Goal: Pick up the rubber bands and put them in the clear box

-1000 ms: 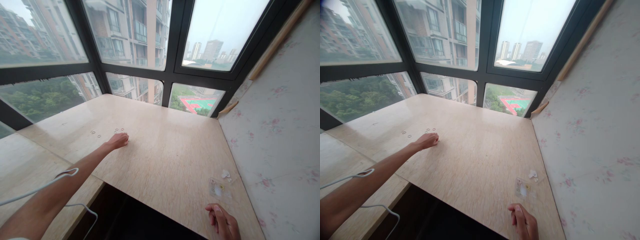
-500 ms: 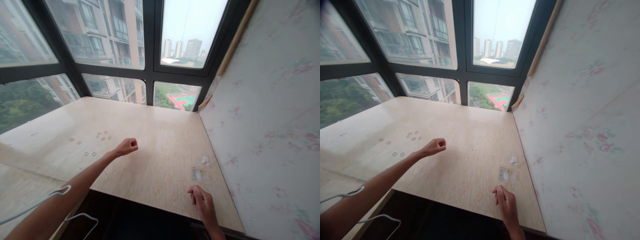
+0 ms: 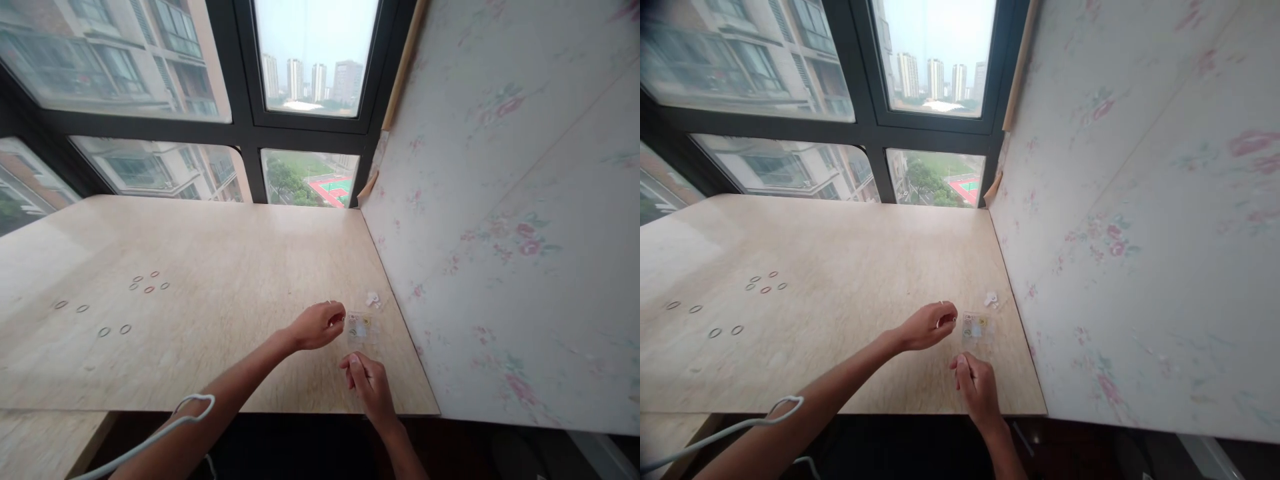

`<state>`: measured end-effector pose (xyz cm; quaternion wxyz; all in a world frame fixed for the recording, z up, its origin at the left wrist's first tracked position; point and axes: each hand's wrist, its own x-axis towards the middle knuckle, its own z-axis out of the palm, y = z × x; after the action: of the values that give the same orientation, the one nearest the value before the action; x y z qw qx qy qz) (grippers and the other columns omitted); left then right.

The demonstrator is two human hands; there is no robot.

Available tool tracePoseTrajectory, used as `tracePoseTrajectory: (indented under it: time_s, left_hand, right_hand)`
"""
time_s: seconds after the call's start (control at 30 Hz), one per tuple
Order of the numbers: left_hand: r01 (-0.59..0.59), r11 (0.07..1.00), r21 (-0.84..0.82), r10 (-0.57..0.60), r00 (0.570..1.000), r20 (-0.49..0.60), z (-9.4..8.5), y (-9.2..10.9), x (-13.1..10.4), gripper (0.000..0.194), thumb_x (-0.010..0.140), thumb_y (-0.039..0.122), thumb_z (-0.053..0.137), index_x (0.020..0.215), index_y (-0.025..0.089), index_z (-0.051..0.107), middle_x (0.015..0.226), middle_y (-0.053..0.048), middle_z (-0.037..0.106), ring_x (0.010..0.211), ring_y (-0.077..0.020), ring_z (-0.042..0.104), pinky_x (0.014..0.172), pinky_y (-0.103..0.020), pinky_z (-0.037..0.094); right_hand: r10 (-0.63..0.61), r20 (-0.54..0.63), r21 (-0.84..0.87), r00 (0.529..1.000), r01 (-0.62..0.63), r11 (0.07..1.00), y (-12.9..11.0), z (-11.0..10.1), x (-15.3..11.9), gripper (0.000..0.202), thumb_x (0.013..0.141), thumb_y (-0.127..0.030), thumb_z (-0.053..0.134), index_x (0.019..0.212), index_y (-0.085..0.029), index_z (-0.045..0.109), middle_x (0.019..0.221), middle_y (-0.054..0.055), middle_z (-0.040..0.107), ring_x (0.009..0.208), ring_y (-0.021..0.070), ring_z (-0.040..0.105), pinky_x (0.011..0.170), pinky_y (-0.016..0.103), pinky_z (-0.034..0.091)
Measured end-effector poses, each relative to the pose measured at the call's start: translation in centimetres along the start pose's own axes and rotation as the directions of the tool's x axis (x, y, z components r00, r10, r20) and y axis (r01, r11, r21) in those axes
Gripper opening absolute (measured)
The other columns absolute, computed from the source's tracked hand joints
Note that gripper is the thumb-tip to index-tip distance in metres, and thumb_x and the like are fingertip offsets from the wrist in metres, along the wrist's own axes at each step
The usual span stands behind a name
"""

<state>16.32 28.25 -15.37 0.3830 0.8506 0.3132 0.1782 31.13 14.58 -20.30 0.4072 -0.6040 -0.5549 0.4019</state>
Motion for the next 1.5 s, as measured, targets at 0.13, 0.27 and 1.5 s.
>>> tracePoseTrajectory:
  time_s: [0.13, 0.27, 1.5]
  left_hand:
    - [-0.064, 0.992, 0.107, 0.061, 0.998, 0.029, 1.8, 0.2, 1.1, 0.010, 0.082, 0.022, 0.047, 0.083, 0.016, 0.056, 0.081, -0.002, 0.058, 0.067, -0.0116, 0.047, 0.061, -0.024, 0.034]
    - [-0.061, 0.983, 0.176, 0.054, 0.997, 0.046, 2.5, 0.0, 1.4, 0.014, 0.083, 0.023, 0.048, 0.087, 0.017, 0.061, 0.085, -0.003, 0.060, 0.070, -0.0128, 0.051, 0.062, -0.024, 0.036]
    - [0.217, 0.970, -0.109, -0.241, 0.913, -0.328, 1.6, -3.3, -4.0, 0.023, 0.089, 0.024, 0.048, 0.098, 0.016, 0.067, 0.081, -0.004, 0.061, 0.067, -0.0105, 0.052, 0.067, -0.025, 0.042]
  right_hand:
    - [0.001, -0.005, -0.004, 1.000, -0.001, 1.000, -0.1, -0.1, -0.1, 0.042, 0.096, -0.039, 0.037, 0.077, -0.012, 0.063, 0.050, -0.001, 0.049, 0.045, 0.0096, 0.046, 0.049, 0.021, 0.034]
    - [-0.016, 0.007, -0.008, 1.000, 0.016, 1.000, -0.5, -0.2, 0.0, 0.041, 0.096, -0.037, 0.037, 0.078, -0.012, 0.063, 0.050, -0.001, 0.049, 0.047, 0.0104, 0.048, 0.050, 0.022, 0.035]
    - [-0.022, 0.026, -0.083, 0.999, 0.024, 0.996, -0.4, -0.3, -0.4, 0.038, 0.096, -0.036, 0.038, 0.080, -0.013, 0.062, 0.052, -0.002, 0.047, 0.049, 0.0100, 0.047, 0.051, 0.021, 0.034]
